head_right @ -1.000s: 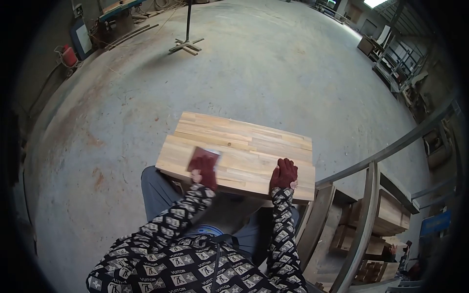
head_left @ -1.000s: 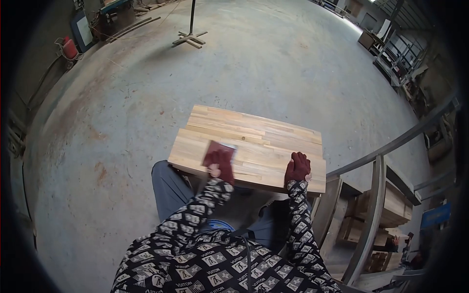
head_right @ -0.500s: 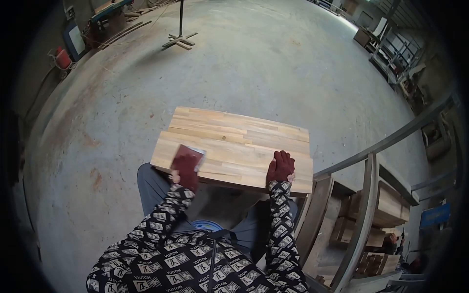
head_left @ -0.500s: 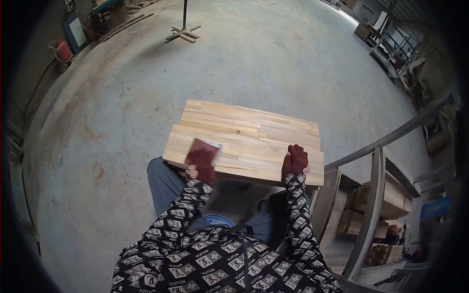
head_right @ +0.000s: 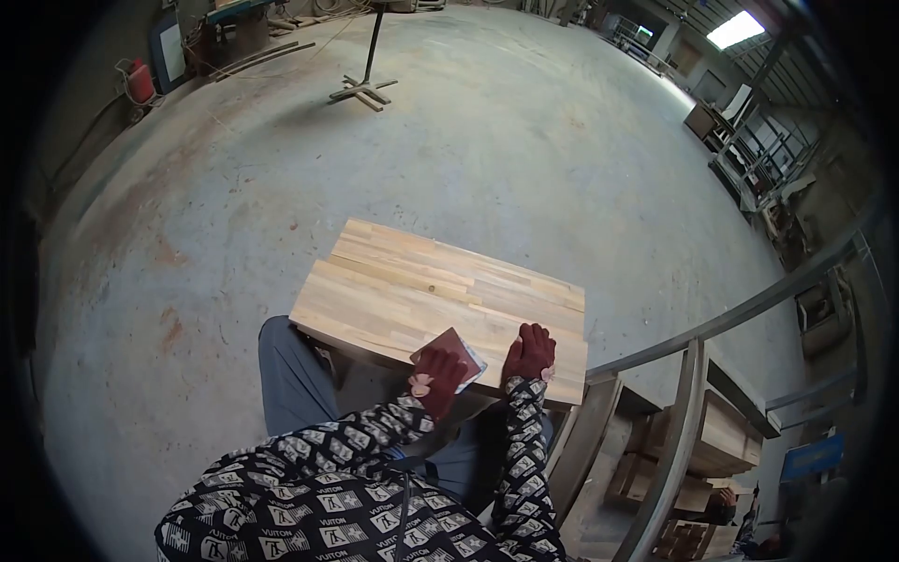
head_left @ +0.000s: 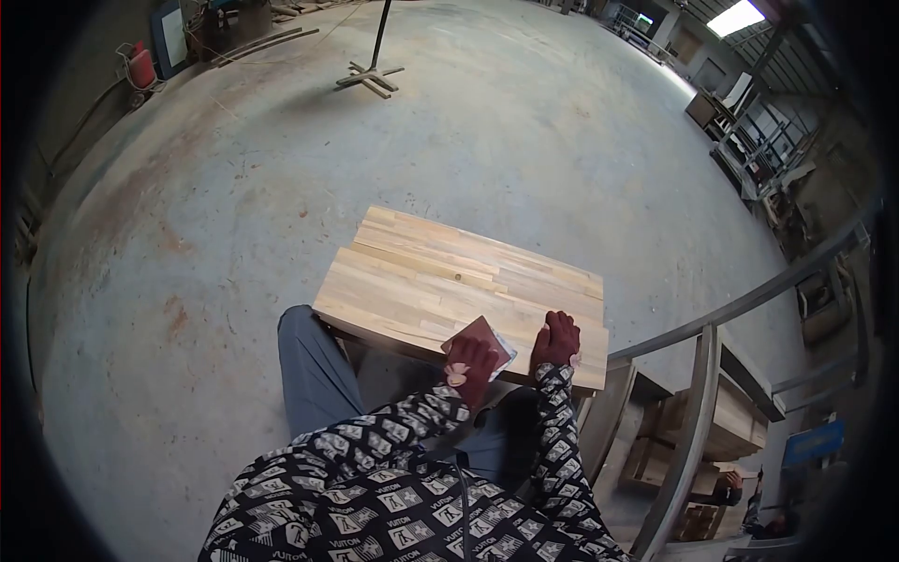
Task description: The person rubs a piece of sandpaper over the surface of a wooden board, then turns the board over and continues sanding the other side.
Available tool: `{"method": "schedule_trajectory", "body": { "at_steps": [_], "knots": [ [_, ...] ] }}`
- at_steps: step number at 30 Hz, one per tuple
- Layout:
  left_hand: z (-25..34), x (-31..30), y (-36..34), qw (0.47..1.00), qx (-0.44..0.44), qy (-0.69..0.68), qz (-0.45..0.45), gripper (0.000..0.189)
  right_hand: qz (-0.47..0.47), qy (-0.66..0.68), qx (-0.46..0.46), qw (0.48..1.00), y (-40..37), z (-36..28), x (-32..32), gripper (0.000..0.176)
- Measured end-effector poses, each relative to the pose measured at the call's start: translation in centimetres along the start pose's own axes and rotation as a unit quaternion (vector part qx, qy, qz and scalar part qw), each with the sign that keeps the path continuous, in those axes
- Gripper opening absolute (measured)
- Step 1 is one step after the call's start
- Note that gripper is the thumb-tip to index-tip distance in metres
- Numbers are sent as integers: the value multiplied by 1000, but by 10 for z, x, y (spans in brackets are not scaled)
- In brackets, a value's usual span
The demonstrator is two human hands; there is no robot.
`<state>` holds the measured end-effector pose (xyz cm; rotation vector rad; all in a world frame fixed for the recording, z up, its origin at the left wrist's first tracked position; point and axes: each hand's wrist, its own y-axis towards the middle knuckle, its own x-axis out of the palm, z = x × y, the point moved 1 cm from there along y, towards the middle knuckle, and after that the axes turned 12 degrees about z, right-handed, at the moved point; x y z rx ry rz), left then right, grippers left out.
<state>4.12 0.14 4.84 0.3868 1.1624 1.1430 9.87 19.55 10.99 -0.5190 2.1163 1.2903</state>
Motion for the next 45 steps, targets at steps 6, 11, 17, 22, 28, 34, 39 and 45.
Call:
{"method": "schedule_trajectory", "body": {
  "at_steps": [6, 11, 17, 22, 28, 34, 39, 45],
  "knots": [
    [-91, -70, 8, 992, -38, 119, 29, 31, 8, 9, 11, 1000, 1, -3, -3, 23],
    [-113, -89, 28, 939, -118, 319, -47, 29, 18, -3, 2, 1000, 1, -3, -4, 22],
    [-60, 38, 0, 953, -32, 300, -15, 26, 22, 6, -1, 1000, 1, -4, -3, 21],
    [-18, 8, 20, 995, -3, 95, -9, 25, 12, 5, 0, 1000, 1, -4, -2, 19],
    [-117, -69, 10, 983, -9, 185, 13, 40, 12, 14, 2, 1000, -1, 1, 2, 23],
    [-140, -65, 31, 922, -54, 379, 54, 27, 23, 2, 0, 1000, 2, -2, -1, 19],
    [-56, 19, 20, 982, -15, 190, -7, 22, 18, 0, 6, 1000, 1, -3, -2, 20],
    [-15, -4, 10, 999, 18, -37, -15, 26, 14, 0, -2, 1000, 1, 0, -1, 18]
  ]
}}
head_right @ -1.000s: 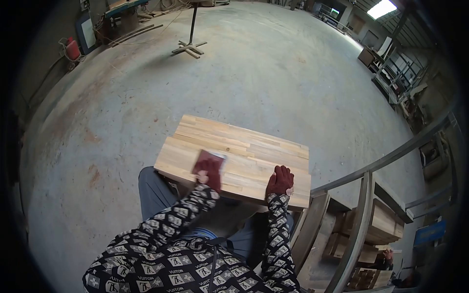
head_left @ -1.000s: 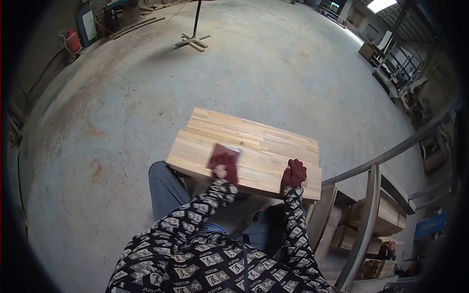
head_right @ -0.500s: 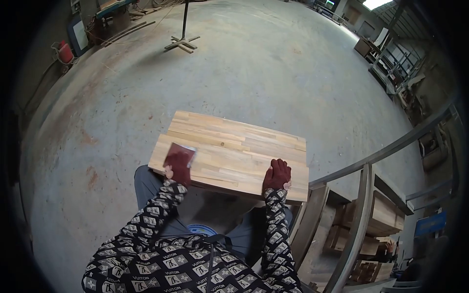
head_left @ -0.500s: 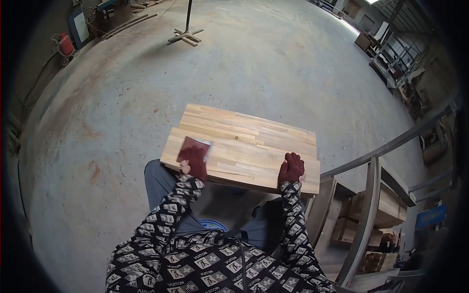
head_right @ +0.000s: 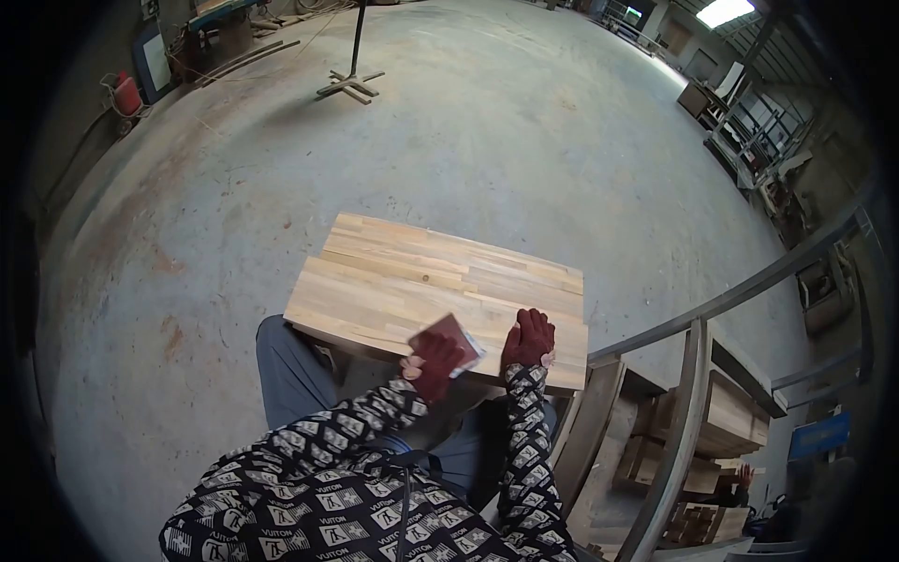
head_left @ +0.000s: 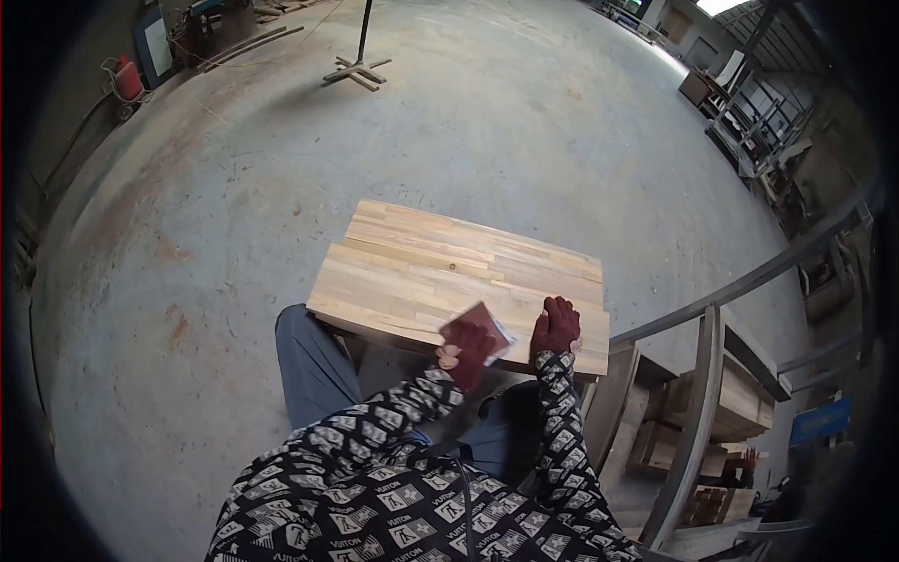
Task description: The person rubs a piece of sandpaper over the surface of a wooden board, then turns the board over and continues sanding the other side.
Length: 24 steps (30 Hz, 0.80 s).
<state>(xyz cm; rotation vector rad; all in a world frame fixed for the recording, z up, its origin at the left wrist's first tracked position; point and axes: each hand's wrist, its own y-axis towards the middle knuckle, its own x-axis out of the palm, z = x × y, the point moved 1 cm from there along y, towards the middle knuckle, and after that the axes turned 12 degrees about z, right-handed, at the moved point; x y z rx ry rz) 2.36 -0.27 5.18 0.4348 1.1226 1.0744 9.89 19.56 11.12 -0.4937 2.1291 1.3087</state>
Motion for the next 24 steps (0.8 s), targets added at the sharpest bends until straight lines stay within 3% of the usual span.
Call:
{"method": "schedule_trajectory", "body": {
  "at_steps": [1, 2, 3, 5, 7, 9, 11, 14, 15, 16, 18, 21, 23, 24],
  "knots": [
    [-18, 1, -14, 999, -44, -6, 6, 25, 3, 0, -2, 1000, 0, 0, 1, 18],
    [-26, -39, 1, 998, -31, 6, -56, 31, 6, 3, -3, 1000, -2, 4, 4, 18],
    [-51, -50, -5, 998, -28, 7, -63, 31, 7, 5, 4, 1000, -2, 3, 3, 18],
    [-102, -70, -15, 981, -19, 185, 52, 36, 11, 4, 2, 1000, 2, -2, -2, 18],
    [-126, -108, 5, 953, -77, 284, -72, 36, 9, 5, 8, 1000, 0, 1, -1, 18],
    [-137, -89, 4, 931, -103, 351, -10, 31, 15, -10, 2, 1000, -2, 4, 2, 19],
    [-125, -57, 10, 929, -134, 346, 3, 27, 1, -10, 6, 1000, -1, 2, 2, 21],
    [-64, -9, 19, 947, -89, 305, -51, 26, 18, -1, 0, 1000, 0, -2, -1, 21],
    [-32, -13, 29, 982, -57, 179, 2, 26, 14, 5, 1, 1000, -1, -1, -1, 21],
    [-20, 3, 20, 987, -57, 149, -35, 26, 11, 9, 0, 1000, -1, 1, 0, 21],
    [-1, 18, 8, 993, -13, 113, -23, 25, 7, 11, -1, 1000, -1, 0, 0, 18],
    [-7, -2, 4, 999, 33, 40, 1, 26, -1, 9, -3, 1000, -1, 0, 0, 16],
    [-33, -20, -4, 996, -48, 64, -50, 29, 6, 7, -1, 1000, -2, 1, 1, 17],
    [-47, -40, -2, 995, -37, 94, -27, 31, 12, 7, -2, 1000, -1, -1, 0, 17]
  ]
}}
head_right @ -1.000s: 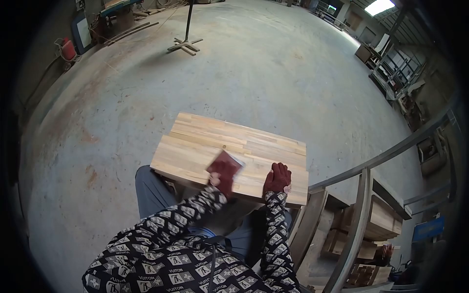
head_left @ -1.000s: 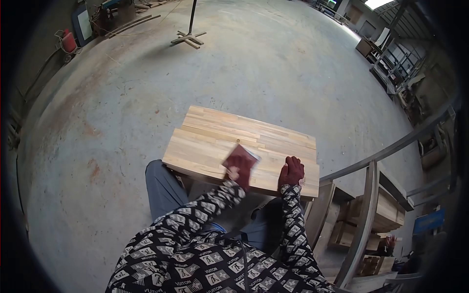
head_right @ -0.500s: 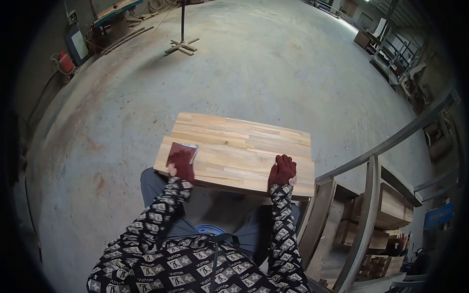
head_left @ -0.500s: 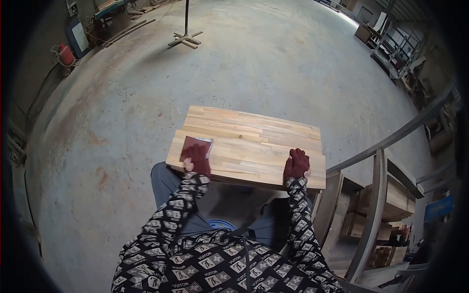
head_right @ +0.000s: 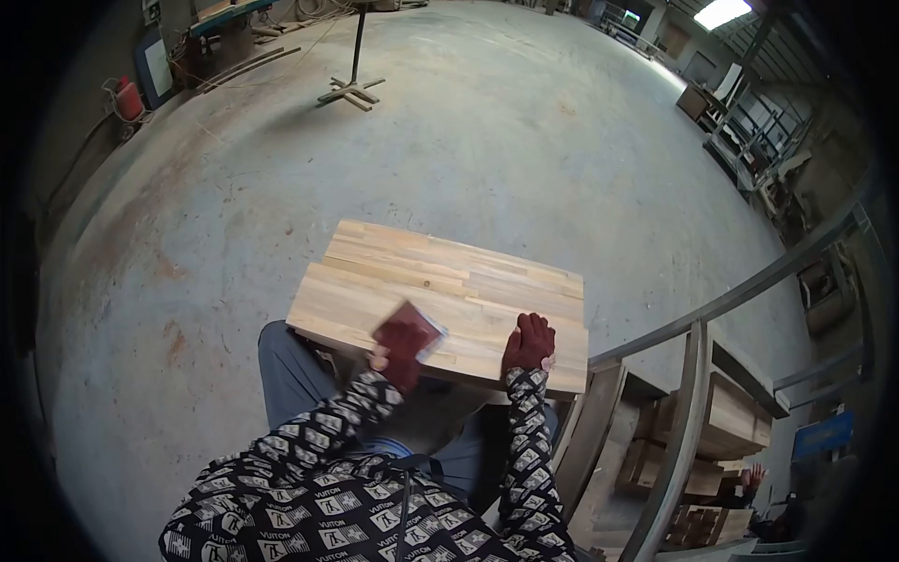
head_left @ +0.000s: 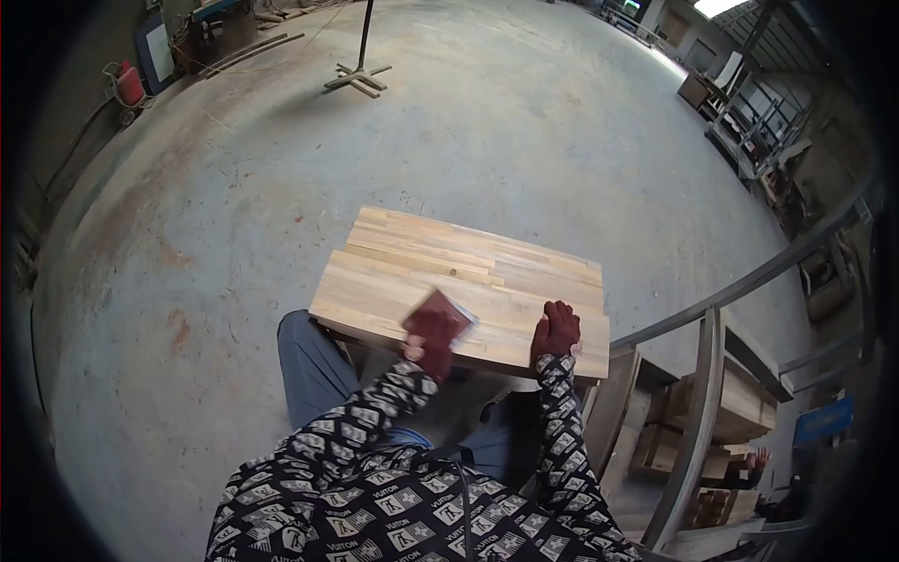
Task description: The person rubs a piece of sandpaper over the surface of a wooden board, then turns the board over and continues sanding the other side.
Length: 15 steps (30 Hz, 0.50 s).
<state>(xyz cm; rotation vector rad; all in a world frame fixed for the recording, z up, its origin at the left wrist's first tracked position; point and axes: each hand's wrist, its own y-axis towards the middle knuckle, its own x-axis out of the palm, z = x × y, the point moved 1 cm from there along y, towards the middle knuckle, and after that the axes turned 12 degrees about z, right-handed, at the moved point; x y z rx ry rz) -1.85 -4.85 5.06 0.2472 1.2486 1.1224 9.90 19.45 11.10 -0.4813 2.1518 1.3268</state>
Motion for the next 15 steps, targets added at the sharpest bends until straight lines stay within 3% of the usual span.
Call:
{"method": "schedule_trajectory", "body": {
  "at_steps": [3, 5, 7, 9, 10, 11, 12, 14, 15],
  "knots": [
    [-72, -24, -4, 986, 1, 144, 81, 37, -2, -2, 9, 1000, 1, 1, -1, 18],
    [-69, -63, 29, 987, -57, 152, -7, 35, -16, -18, 5, 1000, 1, 1, -1, 23],
    [-91, -24, 14, 977, -65, 201, 19, 32, -14, -14, 11, 1000, 1, -1, -1, 23],
    [-78, 10, 14, 948, -124, 289, 40, 28, -9, -8, 11, 1000, 1, 0, -1, 22],
    [-56, 12, 20, 950, -75, 293, 73, 26, -6, -5, 12, 1000, 1, 0, 0, 22],
    [-28, 19, 28, 971, -111, 197, 76, 25, -7, -5, 7, 1000, 0, -1, -1, 22],
    [-4, 21, 34, 971, -115, 196, 80, 25, -7, -8, 10, 1000, 1, -4, -2, 23],
    [41, 31, 27, 997, -21, 22, 73, 26, -15, -8, 17, 1000, 0, -2, -3, 26],
    [55, 41, 17, 999, -21, -19, 18, 30, -15, -11, 13, 1000, 0, -3, -5, 26]
  ]
}}
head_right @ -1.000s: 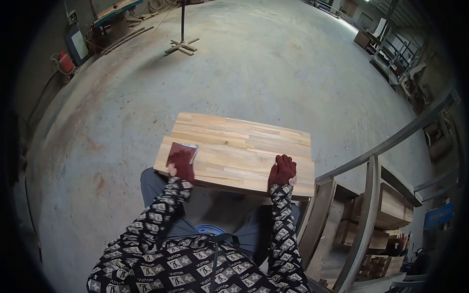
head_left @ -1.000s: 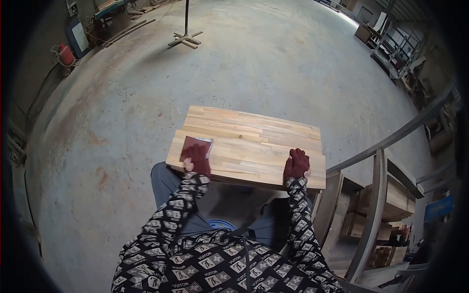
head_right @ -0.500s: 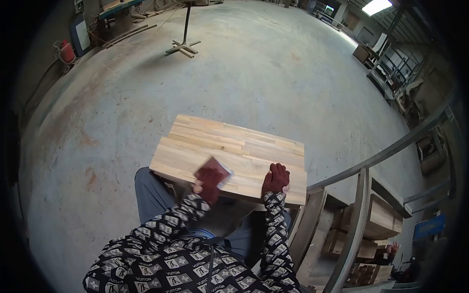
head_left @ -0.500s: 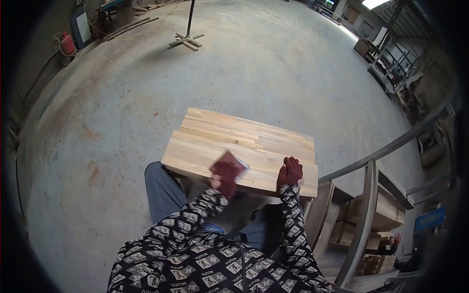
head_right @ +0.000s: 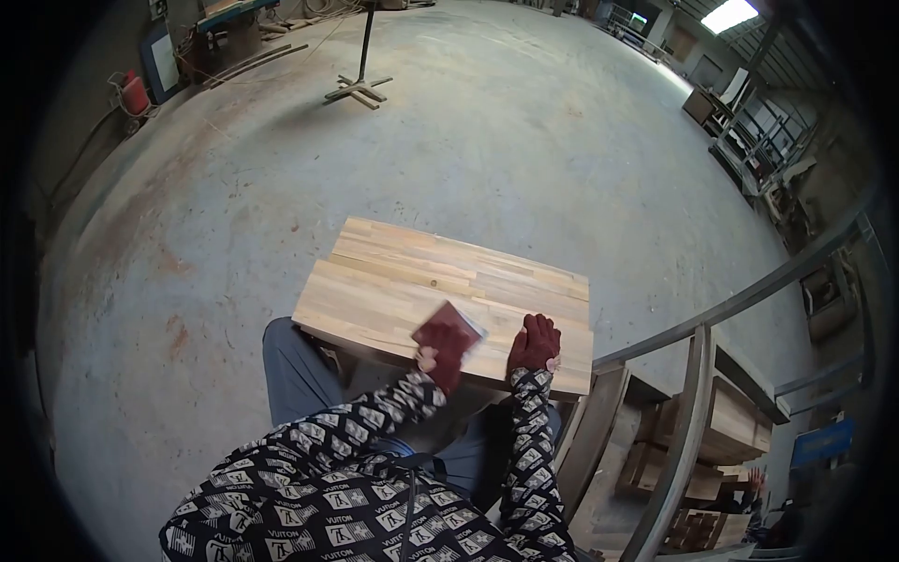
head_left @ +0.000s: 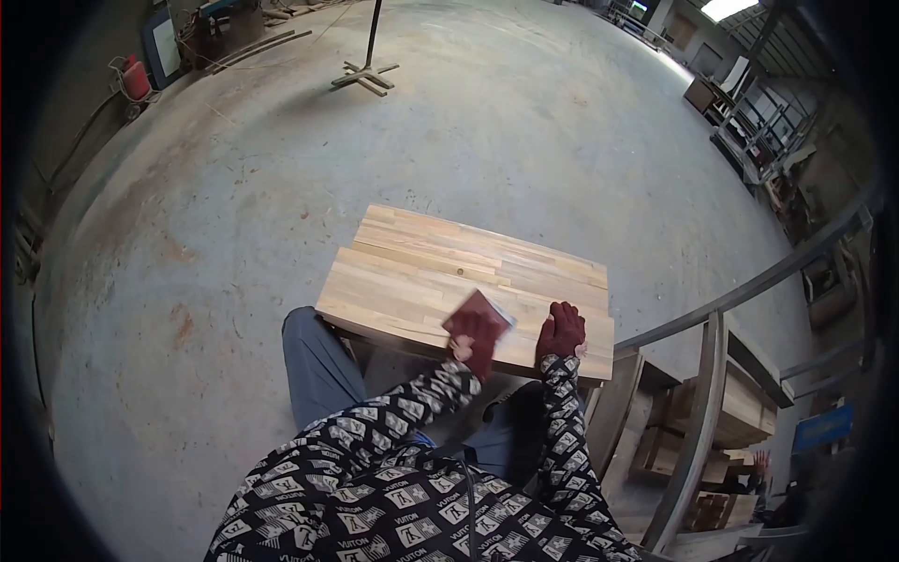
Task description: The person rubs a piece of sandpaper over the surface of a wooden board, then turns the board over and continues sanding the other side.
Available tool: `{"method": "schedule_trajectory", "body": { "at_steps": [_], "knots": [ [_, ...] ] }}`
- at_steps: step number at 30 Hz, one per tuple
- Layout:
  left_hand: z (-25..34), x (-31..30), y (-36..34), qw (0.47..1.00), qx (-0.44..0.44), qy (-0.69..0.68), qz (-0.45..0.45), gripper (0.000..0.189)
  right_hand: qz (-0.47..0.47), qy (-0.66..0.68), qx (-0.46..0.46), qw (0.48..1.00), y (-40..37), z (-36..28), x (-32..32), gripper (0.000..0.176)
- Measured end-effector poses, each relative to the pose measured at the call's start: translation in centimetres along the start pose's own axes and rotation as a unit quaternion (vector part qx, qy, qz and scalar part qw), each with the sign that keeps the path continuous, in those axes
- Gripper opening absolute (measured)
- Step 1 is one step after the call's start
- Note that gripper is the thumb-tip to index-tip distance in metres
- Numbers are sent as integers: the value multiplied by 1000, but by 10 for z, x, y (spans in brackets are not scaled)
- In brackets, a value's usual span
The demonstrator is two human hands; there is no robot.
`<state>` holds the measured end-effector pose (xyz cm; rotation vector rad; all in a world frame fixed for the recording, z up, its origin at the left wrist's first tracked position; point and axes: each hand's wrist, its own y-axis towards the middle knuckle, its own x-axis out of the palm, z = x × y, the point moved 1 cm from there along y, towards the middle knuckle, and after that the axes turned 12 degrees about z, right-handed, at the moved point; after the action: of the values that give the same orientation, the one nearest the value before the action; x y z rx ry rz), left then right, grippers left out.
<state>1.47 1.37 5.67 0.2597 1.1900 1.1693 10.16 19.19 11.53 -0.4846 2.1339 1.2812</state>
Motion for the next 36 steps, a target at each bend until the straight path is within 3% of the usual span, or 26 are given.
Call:
{"method": "schedule_trajectory", "body": {
  "at_steps": [2, 5, 9, 10, 11, 12, 14, 15, 17, 20, 22, 25, 27, 30, 31, 32, 33, 34, 36],
  "knots": [
    [14, 7, -10, 997, 77, -10, -3, 31, -15, 7, 14, 1000, 1, -3, -1, 25],
    [-3, -12, -10, 993, 110, -38, -20, 32, -4, 2, -2, 1000, 0, 4, 5, 22],
    [-93, -29, -31, 999, -24, 43, -21, 39, 16, 9, -14, 1000, 0, 5, 7, 19],
    [-130, -25, -39, 992, 11, 119, 46, 40, 22, 9, -18, 1000, -1, 6, 7, 19],
    [-111, -71, -1, 981, -18, 195, 2, 37, 20, 5, -20, 1000, -2, 11, 10, 18],
    [-119, -80, 13, 973, -21, 231, -12, 30, 8, 3, -12, 1000, -2, 11, 10, 21],
    [-111, -74, 32, 942, -155, 270, -123, 44, 9, -5, -5, 1000, -3, 7, 8, 27],
    [-109, -52, 29, 935, -157, 300, -106, 39, 2, -4, 2, 1000, -3, 5, 7, 26],
    [-88, 10, 14, 939, -93, 328, -51, 31, 3, 1, -1, 1000, -3, 0, 5, 25],
    [-11, 63, 10, 965, 4, 258, -42, 19, 0, 7, -13, 1000, 0, 0, 3, 22],
    [32, 63, 14, 979, 49, 194, -47, 13, -13, 10, -18, 1000, 1, 2, 5, 20],
    [40, 38, 12, 996, 44, 34, -75, 17, -30, 14, -17, 999, 2, 4, 7, 18],
    [8, 27, 4, 997, 68, -22, -40, 22, -29, 11, -9, 999, 1, 2, 5, 21],
    [-106, 46, -27, 986, 22, 163, 4, 25, 3, 12, -1, 1000, -1, 1, 5, 25],
    [-165, 67, -42, 942, 26, 335, 18, 26, -21, 3, 12, 1000, 0, 0, 3, 28],
    [-227, 98, -63, 838, 55, 543, 23, 27, -19, 3, 18, 1000, 1, -1, 2, 28],
    [-160, -26, 18, 951, -44, 307, -5, 42, -2, -1, 7, 1000, 2, -2, 2, 25],
    [-151, -60, 45, 952, -66, 297, -42, 40, 16, -5, -5, 1000, 1, -4, 2, 22],
    [-142, -55, 63, 921, -131, 359, -73, 37, 17, -3, -5, 1000, -2, 1, 6, 22]
  ]
}}
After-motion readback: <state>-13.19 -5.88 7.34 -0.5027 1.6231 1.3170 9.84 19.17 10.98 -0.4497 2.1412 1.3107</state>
